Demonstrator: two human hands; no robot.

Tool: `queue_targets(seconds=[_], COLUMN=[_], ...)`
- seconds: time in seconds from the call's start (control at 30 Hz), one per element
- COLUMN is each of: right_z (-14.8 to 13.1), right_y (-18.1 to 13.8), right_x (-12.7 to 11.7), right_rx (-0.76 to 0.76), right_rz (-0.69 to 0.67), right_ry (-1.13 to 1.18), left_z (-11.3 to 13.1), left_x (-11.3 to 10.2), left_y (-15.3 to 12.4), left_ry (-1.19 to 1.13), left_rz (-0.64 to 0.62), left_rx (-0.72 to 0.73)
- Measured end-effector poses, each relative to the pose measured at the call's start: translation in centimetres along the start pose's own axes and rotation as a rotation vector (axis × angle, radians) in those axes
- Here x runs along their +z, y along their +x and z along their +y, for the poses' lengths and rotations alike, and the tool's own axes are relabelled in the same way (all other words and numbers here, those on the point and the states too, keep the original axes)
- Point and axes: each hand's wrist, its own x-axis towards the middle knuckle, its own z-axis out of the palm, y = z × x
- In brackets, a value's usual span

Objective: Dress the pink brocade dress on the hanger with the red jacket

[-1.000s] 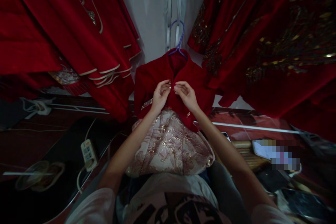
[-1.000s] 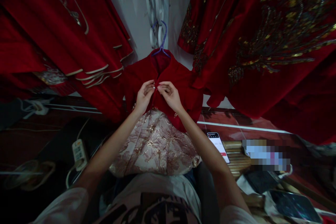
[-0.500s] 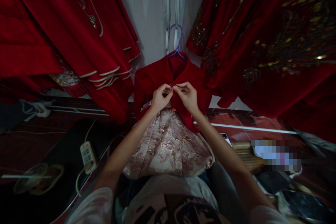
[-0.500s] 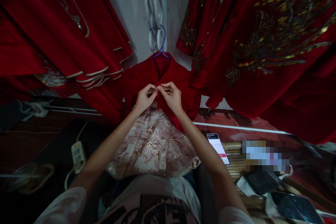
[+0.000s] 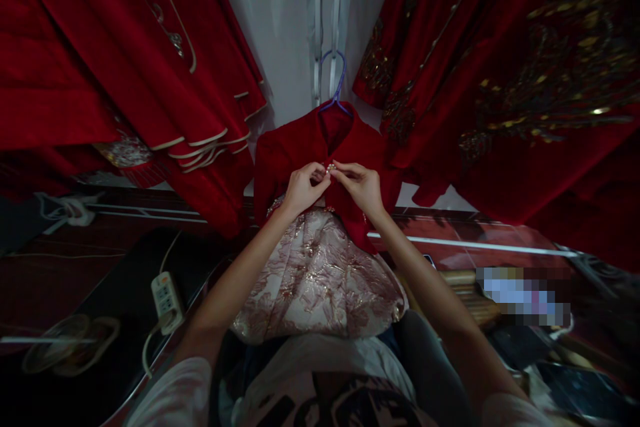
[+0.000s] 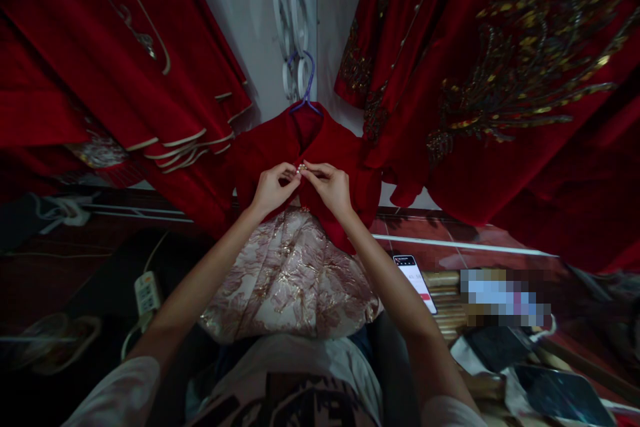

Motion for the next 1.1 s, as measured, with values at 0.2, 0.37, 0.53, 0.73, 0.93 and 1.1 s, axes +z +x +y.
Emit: queue_targets(seconds=[0.2, 0.37, 0.53, 0.73, 0.93, 1.1], right_z=[0.5, 0.2, 0.2, 1.5, 2.6, 1.1], right_y=[0.6, 0.8, 1.0, -0.1, -2.1, -1.9], right_x=[-0.2, -0.4, -0.2, 0.7, -0.8, -2.4], right_rx=[0.088, 0.112, 0.098, 0.076, 0.056, 0.251], right_rz=[-0.056, -0.074, -0.058, -0.089, -0.148, -0.247], right_ry=[0.101, 0.12, 0.048, 0.047, -0.04, 0.159], left_z=[-0.1, 0.4, 1.0, -0.8, -3.9, -3.7], left_x=[-0.3, -0.9, -0.5, 1.6, 2.8, 3.0], left_y=[0.0, 0.6, 1.1, 0.1, -2.3, -4.1], left_ry=[0.047, 0.112, 0.16, -0.075, -0.381, -0.373], left_rz=[-0.077, -0.127, -0.143, -0.07, -0.153, -0.249], left_rx=[0.029, 0.094, 0.165, 0.057, -0.169, -0.262])
